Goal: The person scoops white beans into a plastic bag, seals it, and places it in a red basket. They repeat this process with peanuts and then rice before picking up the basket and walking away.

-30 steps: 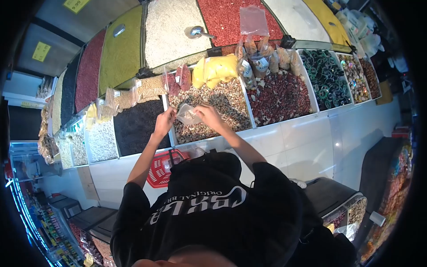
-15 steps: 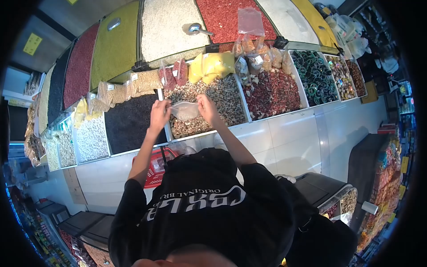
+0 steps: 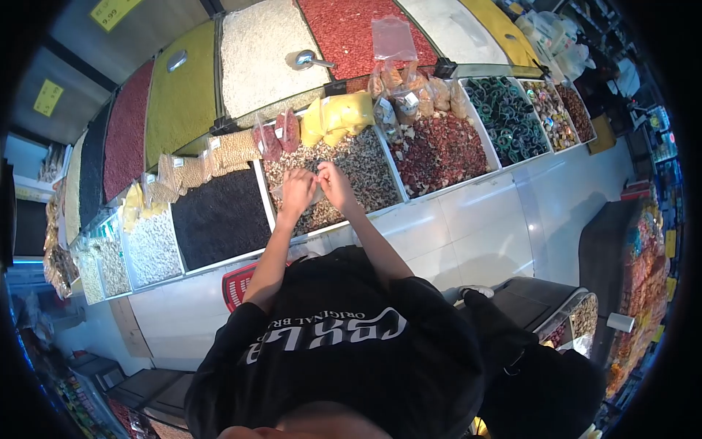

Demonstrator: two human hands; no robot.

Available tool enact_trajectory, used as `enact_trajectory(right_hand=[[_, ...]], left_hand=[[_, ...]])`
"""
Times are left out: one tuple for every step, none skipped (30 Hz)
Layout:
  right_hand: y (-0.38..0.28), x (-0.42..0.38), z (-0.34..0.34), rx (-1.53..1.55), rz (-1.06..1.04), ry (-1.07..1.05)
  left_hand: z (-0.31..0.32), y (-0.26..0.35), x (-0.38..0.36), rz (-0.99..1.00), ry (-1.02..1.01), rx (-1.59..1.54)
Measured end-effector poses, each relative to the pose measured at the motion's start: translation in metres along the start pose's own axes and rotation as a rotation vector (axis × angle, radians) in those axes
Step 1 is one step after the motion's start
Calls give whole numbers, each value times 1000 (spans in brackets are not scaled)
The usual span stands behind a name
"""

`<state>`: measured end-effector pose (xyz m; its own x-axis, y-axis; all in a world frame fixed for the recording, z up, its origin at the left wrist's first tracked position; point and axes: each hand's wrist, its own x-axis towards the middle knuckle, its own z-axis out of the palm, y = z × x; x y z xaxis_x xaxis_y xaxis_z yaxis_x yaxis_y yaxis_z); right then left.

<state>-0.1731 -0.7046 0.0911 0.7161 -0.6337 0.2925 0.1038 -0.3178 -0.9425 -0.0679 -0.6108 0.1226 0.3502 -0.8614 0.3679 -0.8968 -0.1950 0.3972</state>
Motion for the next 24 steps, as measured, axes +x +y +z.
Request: enact_trajectory(right_hand=[[3, 1, 1, -4, 11, -4], [6, 1, 1, -6, 10, -1], [8, 2, 1, 5, 22, 8], [9, 3, 1, 17, 32, 16], [9, 1, 2, -41, 14, 28], [7, 1, 2, -38, 8, 25], [6, 2, 1, -59, -21, 10], [6, 0, 0, -80, -46, -4], [7, -1, -2, -93, -42, -42], [7, -1, -2, -91, -41, -43], [8, -1, -1, -48, -9, -47], [7, 1, -1, -6, 20, -54], [5, 1, -1, -6, 17, -63], [3, 0, 1, -76, -18, -72], [1, 2, 3, -145, -57, -76], [1, 5, 3, -140, -62, -75], [2, 4, 1, -91, -20, -97], [4, 2, 0, -44, 23, -118], [6, 1, 1, -48, 48, -121], [8, 0, 3, -50, 49, -122], [6, 0, 7, -95, 17, -111], [4, 1, 10, -137, -17, -101], [2, 1, 8, -160, -60, -134], [1, 4, 7, -155, -65, -134]], left_hand=[[1, 1, -1, -39, -15, 11], [2, 2, -3, -82, -27, 21], [2, 1, -5, -101, -4, 64], [3, 3, -6, -103, -1, 64], [3, 3, -6, -120, -20, 72], [3, 2, -7, -135, -38, 82], [4, 1, -7, -100, 10, 73], [5, 0, -10, -100, 9, 76], [5, 1, -12, -94, 24, 54], [4, 2, -14, -89, 42, 31], [3, 1, -14, -90, 43, 34], [3, -1, -13, -125, 29, 55], [3, -1, -13, -164, 15, 74], [3, 0, -15, -171, 21, 76], [2, 1, -15, -130, 30, 77], [0, 1, -15, -86, 33, 79], [-1, 1, -17, -84, 29, 84], [-4, 4, -18, -121, 44, 77], [-5, 7, -18, -158, 61, 68], [-5, 7, -18, -159, 61, 65], [-4, 5, -19, -160, 43, 77], [-3, 3, -19, -161, 25, 92], [0, 4, -20, -135, 14, 132], [-2, 4, -20, -134, 16, 139]])
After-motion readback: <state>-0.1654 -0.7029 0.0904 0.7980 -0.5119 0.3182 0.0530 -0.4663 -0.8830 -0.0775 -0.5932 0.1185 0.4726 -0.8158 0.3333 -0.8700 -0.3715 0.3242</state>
